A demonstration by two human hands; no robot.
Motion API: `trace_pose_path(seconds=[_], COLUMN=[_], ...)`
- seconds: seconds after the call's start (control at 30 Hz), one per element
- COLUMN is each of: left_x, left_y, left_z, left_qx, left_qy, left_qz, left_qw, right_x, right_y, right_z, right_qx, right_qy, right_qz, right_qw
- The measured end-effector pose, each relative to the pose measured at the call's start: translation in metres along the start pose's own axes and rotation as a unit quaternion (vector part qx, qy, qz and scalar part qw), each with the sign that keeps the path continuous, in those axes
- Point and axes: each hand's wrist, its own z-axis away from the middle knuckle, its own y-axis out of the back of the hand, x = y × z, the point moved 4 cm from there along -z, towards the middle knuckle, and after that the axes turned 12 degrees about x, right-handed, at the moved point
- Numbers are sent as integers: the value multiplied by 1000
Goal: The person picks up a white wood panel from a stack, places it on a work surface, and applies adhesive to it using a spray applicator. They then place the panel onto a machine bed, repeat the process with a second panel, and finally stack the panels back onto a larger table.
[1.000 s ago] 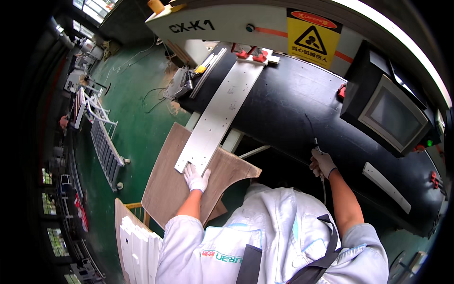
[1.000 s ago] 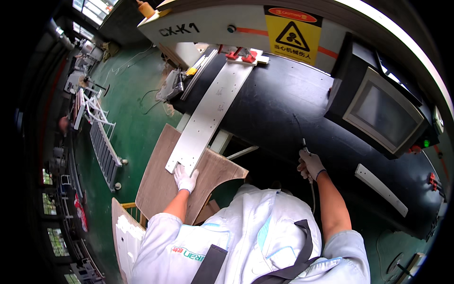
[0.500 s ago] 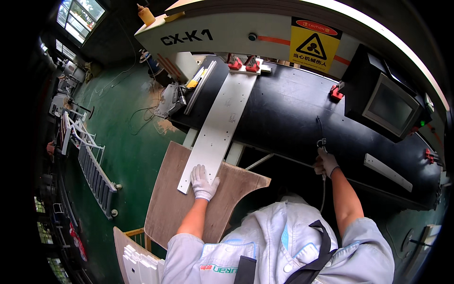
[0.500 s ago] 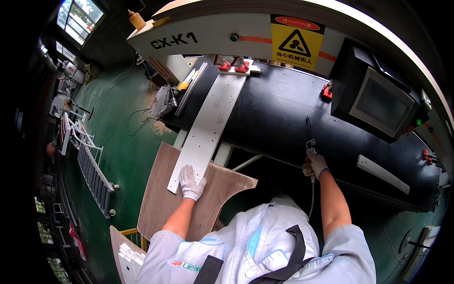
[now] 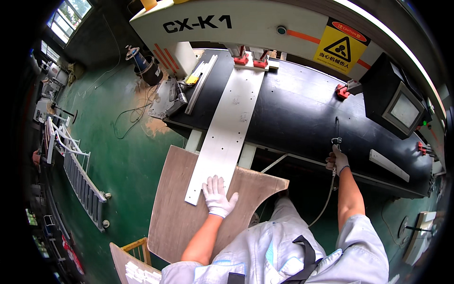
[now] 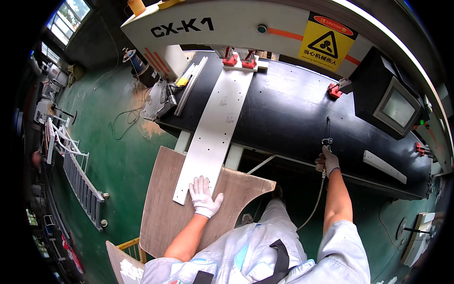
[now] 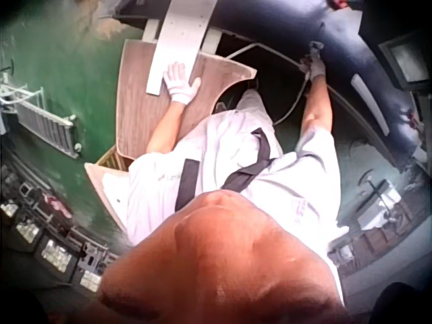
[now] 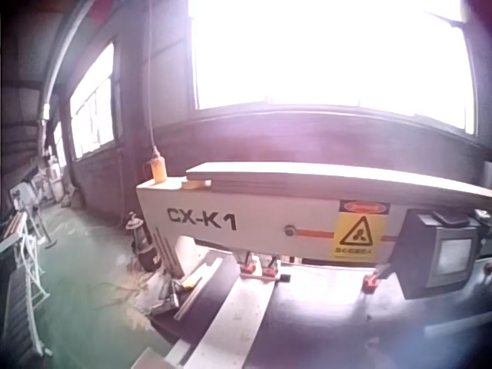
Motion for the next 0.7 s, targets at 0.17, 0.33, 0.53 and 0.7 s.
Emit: trace_pose_path(seconds=[0.17,0.33,0.53,0.7], left_x=[2,1,-2,-61], left_y=[1,0,-1,-11], left_z=[0,0,-6,-58], left_qx=[-8,-6,5,83], left_qy=[5,-1,-13,36], left_qz=[10,-1,11,134], left_qw=[1000,1000,1000,987], right_x=[6,7,9,13], right_y=[3,1,-1,-6], right_z=[-13,-11,-17,-10], right_qx=[-15,-8,-54,-53], right_qy=[-6,-12,-39,-23], right_qz=[-21,-38,-70,-90], right_qw=[1000,999,995,994])
